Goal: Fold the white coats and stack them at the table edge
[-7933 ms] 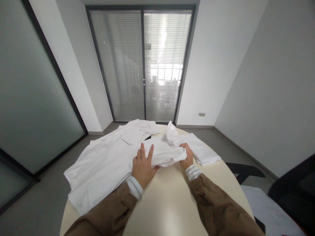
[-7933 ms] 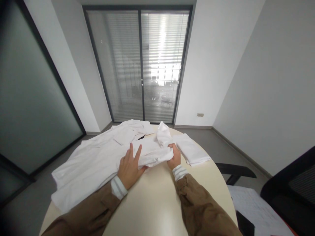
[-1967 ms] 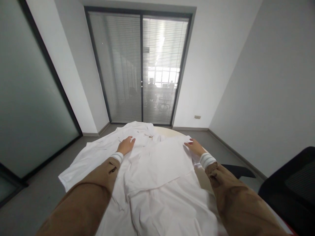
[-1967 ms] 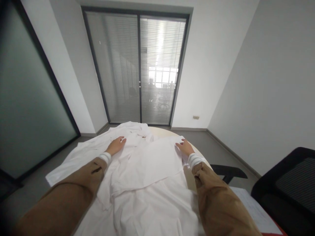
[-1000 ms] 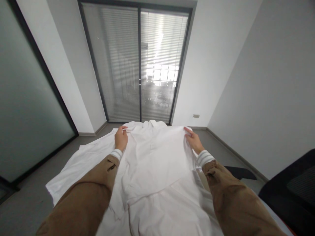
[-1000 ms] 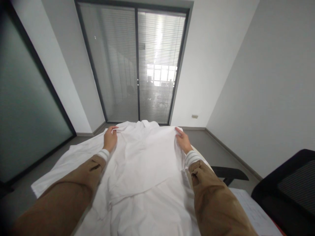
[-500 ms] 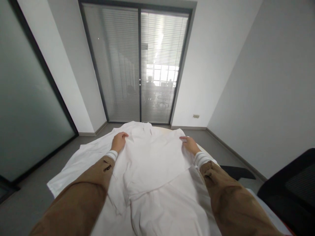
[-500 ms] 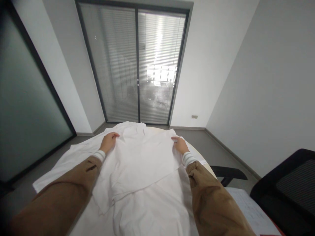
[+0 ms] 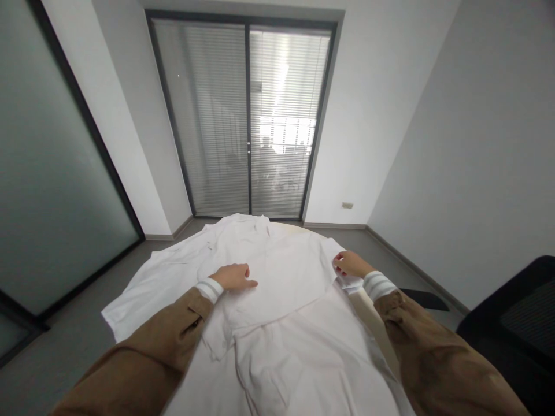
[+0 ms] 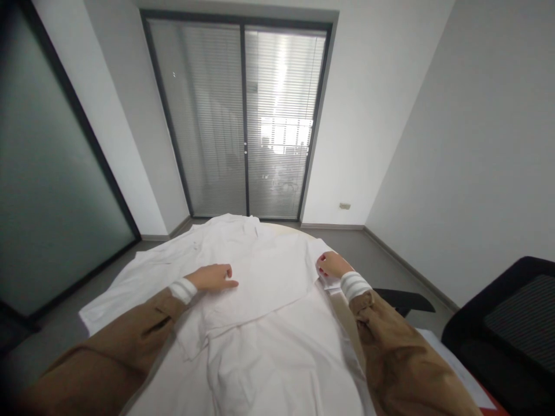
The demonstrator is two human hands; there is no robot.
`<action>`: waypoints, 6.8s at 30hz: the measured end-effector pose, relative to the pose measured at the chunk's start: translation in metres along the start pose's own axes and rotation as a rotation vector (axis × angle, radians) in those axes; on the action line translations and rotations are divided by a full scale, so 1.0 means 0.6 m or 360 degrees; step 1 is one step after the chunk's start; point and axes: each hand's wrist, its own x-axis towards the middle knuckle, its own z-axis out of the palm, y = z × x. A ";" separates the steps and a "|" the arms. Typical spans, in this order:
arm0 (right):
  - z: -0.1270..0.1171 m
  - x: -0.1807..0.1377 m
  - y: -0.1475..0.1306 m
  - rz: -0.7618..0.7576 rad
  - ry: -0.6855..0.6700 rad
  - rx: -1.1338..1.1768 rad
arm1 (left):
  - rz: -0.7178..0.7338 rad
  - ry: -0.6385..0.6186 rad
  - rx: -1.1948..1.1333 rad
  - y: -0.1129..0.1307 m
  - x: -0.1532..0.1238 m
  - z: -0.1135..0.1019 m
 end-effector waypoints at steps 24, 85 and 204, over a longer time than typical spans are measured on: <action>0.050 -0.098 -0.022 -0.0091 0.0529 -0.0037 | 0.0101 0.0124 -0.0173 -0.016 -0.010 0.067; 0.136 -0.173 -0.075 -0.0965 -0.0876 -0.0384 | 0.1907 0.0005 0.0207 0.154 -0.182 0.131; 0.072 -0.177 -0.096 -0.0443 -0.0648 -0.0108 | -0.0170 0.1332 -0.1351 -0.010 -0.059 0.084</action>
